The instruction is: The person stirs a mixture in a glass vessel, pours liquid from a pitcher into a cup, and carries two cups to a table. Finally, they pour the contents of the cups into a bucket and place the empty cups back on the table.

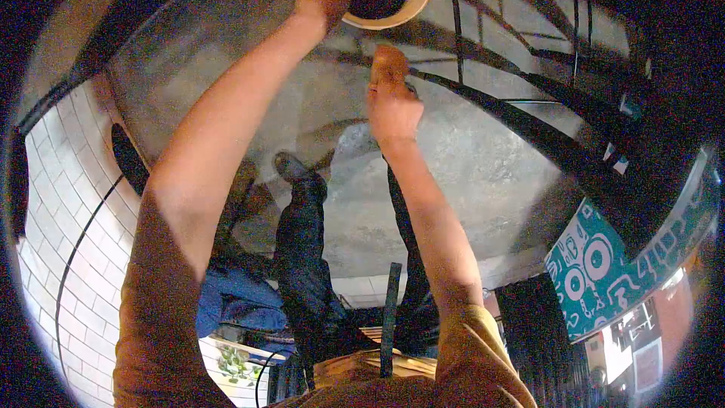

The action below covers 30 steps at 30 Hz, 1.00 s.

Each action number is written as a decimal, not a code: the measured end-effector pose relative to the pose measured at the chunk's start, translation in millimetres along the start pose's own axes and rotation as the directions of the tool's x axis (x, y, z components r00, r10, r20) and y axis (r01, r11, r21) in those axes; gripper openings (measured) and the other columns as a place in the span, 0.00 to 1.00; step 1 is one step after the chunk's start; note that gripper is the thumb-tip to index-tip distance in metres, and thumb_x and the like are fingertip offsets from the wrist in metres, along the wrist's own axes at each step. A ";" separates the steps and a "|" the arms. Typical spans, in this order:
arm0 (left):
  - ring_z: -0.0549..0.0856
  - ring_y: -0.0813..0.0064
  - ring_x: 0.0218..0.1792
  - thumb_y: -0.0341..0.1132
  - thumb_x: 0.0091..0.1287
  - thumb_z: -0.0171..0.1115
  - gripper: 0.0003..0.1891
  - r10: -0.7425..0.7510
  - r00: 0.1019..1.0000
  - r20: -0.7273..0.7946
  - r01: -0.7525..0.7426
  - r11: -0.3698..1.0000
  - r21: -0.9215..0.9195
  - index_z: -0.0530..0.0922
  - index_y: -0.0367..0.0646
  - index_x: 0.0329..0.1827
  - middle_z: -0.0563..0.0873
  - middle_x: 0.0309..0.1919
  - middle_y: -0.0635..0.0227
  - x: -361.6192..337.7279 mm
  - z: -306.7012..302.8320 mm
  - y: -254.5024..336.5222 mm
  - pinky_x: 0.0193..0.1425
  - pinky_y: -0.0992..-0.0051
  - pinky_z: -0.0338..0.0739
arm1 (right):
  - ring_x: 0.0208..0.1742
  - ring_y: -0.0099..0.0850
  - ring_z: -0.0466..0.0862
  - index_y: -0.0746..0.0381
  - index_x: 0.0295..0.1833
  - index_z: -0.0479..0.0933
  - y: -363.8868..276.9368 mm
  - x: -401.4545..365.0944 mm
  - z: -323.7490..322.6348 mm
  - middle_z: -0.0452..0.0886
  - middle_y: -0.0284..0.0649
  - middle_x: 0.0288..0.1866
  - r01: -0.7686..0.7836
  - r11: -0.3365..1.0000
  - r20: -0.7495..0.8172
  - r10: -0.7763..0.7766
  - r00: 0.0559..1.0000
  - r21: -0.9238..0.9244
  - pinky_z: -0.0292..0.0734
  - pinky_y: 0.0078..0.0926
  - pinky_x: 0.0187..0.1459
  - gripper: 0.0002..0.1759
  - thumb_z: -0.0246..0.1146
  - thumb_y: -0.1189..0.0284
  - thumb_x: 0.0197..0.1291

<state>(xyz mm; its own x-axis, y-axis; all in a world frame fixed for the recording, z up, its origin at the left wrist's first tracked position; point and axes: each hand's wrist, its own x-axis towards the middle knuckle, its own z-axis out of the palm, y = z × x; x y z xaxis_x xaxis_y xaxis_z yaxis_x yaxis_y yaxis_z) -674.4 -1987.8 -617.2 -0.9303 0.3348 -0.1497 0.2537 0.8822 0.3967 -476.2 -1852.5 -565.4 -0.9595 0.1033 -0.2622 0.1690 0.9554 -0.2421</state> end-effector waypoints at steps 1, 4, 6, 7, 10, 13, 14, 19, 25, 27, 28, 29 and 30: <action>0.86 0.48 0.41 0.44 0.72 0.52 0.16 -0.054 0.998 -0.021 0.052 0.995 -0.085 0.83 0.42 0.42 0.86 0.38 0.50 -6.3 -2.9 -0.9 0.45 0.55 0.81 | 0.36 0.46 0.85 0.58 0.47 0.78 1.0 -2.1 0.1 0.82 0.43 0.48 0.014 1.000 0.019 -0.014 1.000 0.005 0.82 0.42 0.36 0.17 0.70 0.64 0.54; 0.86 0.50 0.42 0.47 0.71 0.56 0.17 0.071 0.980 -0.184 -0.110 0.971 -0.212 0.84 0.42 0.42 0.87 0.39 0.50 -30.5 -12.7 -11.2 0.46 0.57 0.80 | 0.38 0.49 0.84 0.60 0.45 0.78 2.1 -9.9 -9.6 0.83 0.46 0.43 -0.040 0.996 0.107 0.031 0.994 0.079 0.81 0.43 0.38 0.16 0.70 0.65 0.54; 0.86 0.51 0.42 0.48 0.67 0.61 0.17 -0.063 0.968 -0.243 -0.031 0.931 -0.364 0.85 0.42 0.41 0.87 0.38 0.50 -43.4 -19.4 -17.6 0.46 0.57 0.80 | 0.35 0.49 0.84 0.60 0.41 0.78 7.5 -18.4 -9.7 0.83 0.46 0.40 0.023 0.992 0.066 -0.032 0.997 0.126 0.81 0.44 0.37 0.13 0.69 0.65 0.54; 0.86 0.51 0.41 0.49 0.62 0.66 0.18 -0.199 0.941 -0.275 0.031 0.857 -0.515 0.86 0.42 0.40 0.87 0.36 0.50 -51.8 -24.6 -20.8 0.46 0.57 0.80 | 0.33 0.49 0.85 0.60 0.37 0.78 8.7 -24.0 -11.7 0.83 0.47 0.36 0.083 0.982 0.026 -0.088 0.996 0.168 0.81 0.45 0.36 0.11 0.69 0.66 0.53; 0.85 0.67 0.38 0.55 0.62 0.67 0.22 -0.512 0.859 0.006 0.302 0.498 -0.813 0.87 0.43 0.41 0.88 0.35 0.62 -107.4 -27.0 -37.2 0.44 0.69 0.77 | 0.36 0.49 0.84 0.62 0.38 0.78 -1.2 -41.7 -21.4 0.83 0.48 0.37 0.145 0.953 0.021 -0.156 0.988 0.265 0.80 0.43 0.39 0.10 0.68 0.68 0.57; 0.80 0.80 0.36 0.60 0.59 0.70 0.25 -0.576 0.763 0.293 0.399 0.062 -0.915 0.88 0.44 0.41 0.86 0.35 0.75 -167.9 -40.9 -42.4 0.44 0.77 0.72 | 0.37 0.49 0.83 0.64 0.39 0.76 -9.7 -68.8 -17.8 0.82 0.50 0.38 -0.025 0.899 0.196 -0.068 0.978 0.436 0.78 0.40 0.38 0.11 0.69 0.70 0.57; 0.78 0.81 0.34 0.60 0.59 0.70 0.25 -0.572 0.763 0.300 0.341 -0.038 -0.939 0.87 0.44 0.38 0.84 0.32 0.76 -189.9 -50.6 -39.9 0.43 0.77 0.70 | 0.28 0.41 0.82 0.65 0.38 0.75 -12.5 -81.8 -14.1 0.82 0.47 0.34 0.017 0.871 0.142 -0.099 0.985 0.491 0.76 0.35 0.32 0.13 0.70 0.69 0.58; 0.70 0.86 0.32 0.49 0.66 0.69 0.14 -0.464 0.844 0.269 0.264 -0.078 -0.961 0.79 0.49 0.32 0.74 0.28 0.82 -312.8 -119.2 -52.3 0.39 0.79 0.63 | 0.17 0.21 0.75 0.67 0.38 0.75 -66.5 -151.0 -51.8 0.78 0.38 0.27 -0.329 0.693 0.411 0.052 0.910 0.641 0.72 0.25 0.20 0.14 0.68 0.66 0.64; 0.63 0.87 0.30 0.43 0.68 0.67 0.19 -0.568 0.792 0.226 0.277 0.003 -0.961 0.69 0.48 0.23 0.65 0.25 0.83 -456.5 -245.8 -27.8 0.34 0.79 0.55 | 0.14 0.22 0.75 0.67 0.36 0.75 -129.9 -247.7 -116.7 0.70 0.31 0.21 -0.503 0.507 0.569 0.030 0.822 0.700 0.67 0.22 0.16 0.22 0.62 0.56 0.69; 0.61 0.86 0.29 0.41 0.68 0.66 0.20 -0.618 0.741 0.263 0.354 0.028 -0.935 0.65 0.47 0.22 0.63 0.25 0.83 -490.1 -303.4 -5.7 0.33 0.77 0.53 | 0.16 0.23 0.74 0.63 0.34 0.72 -152.7 -279.8 -159.4 0.71 0.32 0.29 -0.622 0.368 0.665 0.011 0.747 0.692 0.69 0.23 0.18 0.22 0.58 0.54 0.72; 0.61 0.85 0.29 0.40 0.69 0.65 0.20 -0.599 0.766 0.232 0.340 0.072 -0.938 0.64 0.47 0.22 0.62 0.25 0.82 -509.6 -317.0 0.6 0.33 0.77 0.54 | 0.18 0.24 0.74 0.62 0.35 0.72 -156.0 -297.1 -178.1 0.69 0.31 0.30 -0.703 0.218 0.714 0.035 0.699 0.677 0.70 0.24 0.20 0.23 0.58 0.52 0.71; 0.60 0.85 0.29 0.39 0.69 0.65 0.20 -0.573 0.793 0.208 0.328 0.114 -0.938 0.64 0.46 0.23 0.62 0.25 0.82 -529.3 -328.3 6.2 0.34 0.77 0.54 | 0.18 0.25 0.74 0.62 0.36 0.72 -161.1 -311.5 -200.3 0.68 0.32 0.30 -0.735 0.134 0.738 0.031 0.674 0.665 0.70 0.25 0.21 0.23 0.58 0.51 0.70; 0.60 0.85 0.30 0.39 0.69 0.65 0.21 -0.563 0.806 0.183 0.322 0.158 -0.934 0.63 0.46 0.23 0.61 0.25 0.81 -541.4 -349.5 17.7 0.34 0.78 0.54 | 0.18 0.26 0.75 0.61 0.35 0.72 -165.8 -325.9 -220.8 0.69 0.31 0.28 -0.733 0.059 0.732 0.037 0.680 0.678 0.70 0.25 0.20 0.23 0.59 0.51 0.70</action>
<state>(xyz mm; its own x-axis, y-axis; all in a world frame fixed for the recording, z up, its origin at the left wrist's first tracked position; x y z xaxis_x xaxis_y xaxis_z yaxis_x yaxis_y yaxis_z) -258.7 -2269.1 -212.6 -0.8444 -0.1660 -0.5094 -0.5066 -0.0624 0.8599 -241.3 -1983.5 -233.6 -0.4815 -0.0964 -0.8711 0.8658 -0.2067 -0.4557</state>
